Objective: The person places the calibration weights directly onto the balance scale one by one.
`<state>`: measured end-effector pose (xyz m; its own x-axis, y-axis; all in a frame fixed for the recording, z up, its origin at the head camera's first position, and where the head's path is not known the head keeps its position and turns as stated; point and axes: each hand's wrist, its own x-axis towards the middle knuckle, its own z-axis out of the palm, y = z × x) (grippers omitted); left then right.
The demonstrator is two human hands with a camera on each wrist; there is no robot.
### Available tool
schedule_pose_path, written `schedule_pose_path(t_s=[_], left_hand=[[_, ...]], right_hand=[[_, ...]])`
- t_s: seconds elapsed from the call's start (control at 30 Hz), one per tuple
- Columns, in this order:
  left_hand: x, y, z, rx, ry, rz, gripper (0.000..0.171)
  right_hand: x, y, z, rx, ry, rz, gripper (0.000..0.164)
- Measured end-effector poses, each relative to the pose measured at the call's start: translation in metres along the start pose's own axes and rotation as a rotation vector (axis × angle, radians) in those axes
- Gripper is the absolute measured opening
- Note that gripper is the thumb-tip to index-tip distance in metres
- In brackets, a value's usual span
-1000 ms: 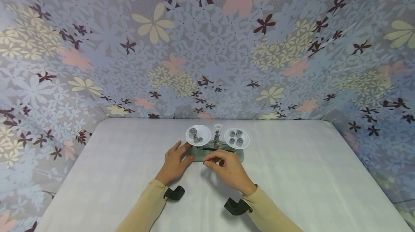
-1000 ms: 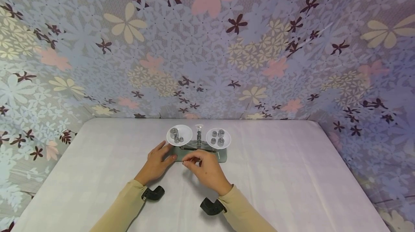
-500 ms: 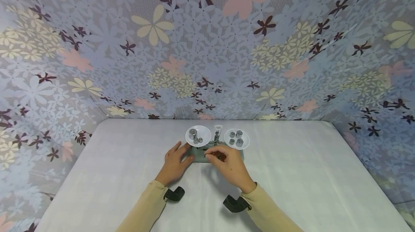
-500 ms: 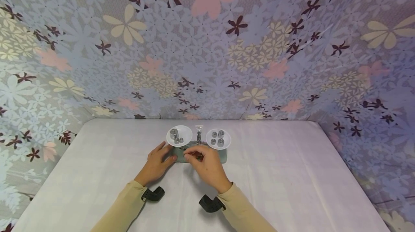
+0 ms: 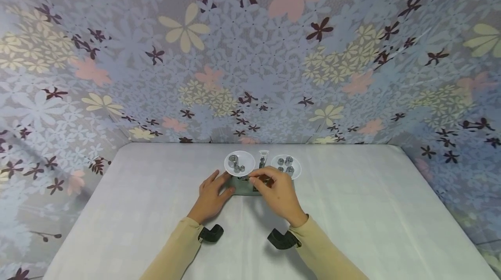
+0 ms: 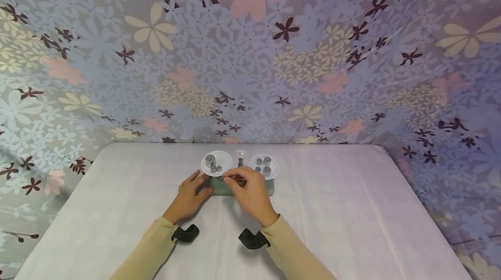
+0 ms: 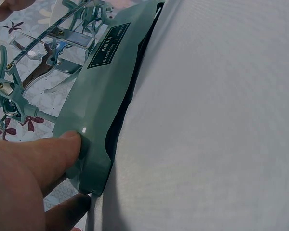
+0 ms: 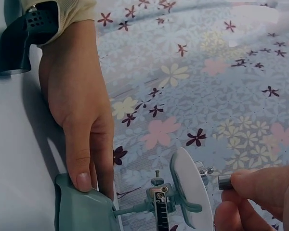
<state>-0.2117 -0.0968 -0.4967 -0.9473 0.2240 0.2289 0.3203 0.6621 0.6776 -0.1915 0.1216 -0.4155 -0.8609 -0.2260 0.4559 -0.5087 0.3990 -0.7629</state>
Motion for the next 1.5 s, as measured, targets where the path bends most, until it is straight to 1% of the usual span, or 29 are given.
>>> schedule_pose_path(t_s=[0.17, 0.47, 0.77, 1.07, 1.2, 1.5], left_hand=[[-0.001, 0.001, 0.001, -0.005, 0.01, 0.005, 0.051], [-0.002, 0.001, 0.003, -0.006, 0.003, -0.008, 0.052], [-0.003, 0.001, 0.006, -0.007, 0.003, -0.018, 0.053], [-0.005, 0.002, 0.006, -0.006, 0.008, -0.019, 0.052], [-0.005, 0.003, 0.004, -0.006, 0.003, -0.021, 0.052], [-0.007, 0.003, 0.005, -0.001, -0.001, -0.019, 0.053]], right_hand=[[0.002, -0.001, 0.0, -0.033, 0.032, -0.029, 0.007], [0.005, 0.0, 0.003, -0.092, 0.074, -0.068, 0.007], [0.012, 0.005, 0.006, -0.136, 0.128, -0.157, 0.007], [0.016, 0.005, 0.011, -0.17, 0.174, -0.212, 0.007], [0.018, 0.006, 0.013, -0.193, 0.187, -0.215, 0.007], [0.02, 0.009, 0.018, -0.239, 0.181, -0.203, 0.008]])
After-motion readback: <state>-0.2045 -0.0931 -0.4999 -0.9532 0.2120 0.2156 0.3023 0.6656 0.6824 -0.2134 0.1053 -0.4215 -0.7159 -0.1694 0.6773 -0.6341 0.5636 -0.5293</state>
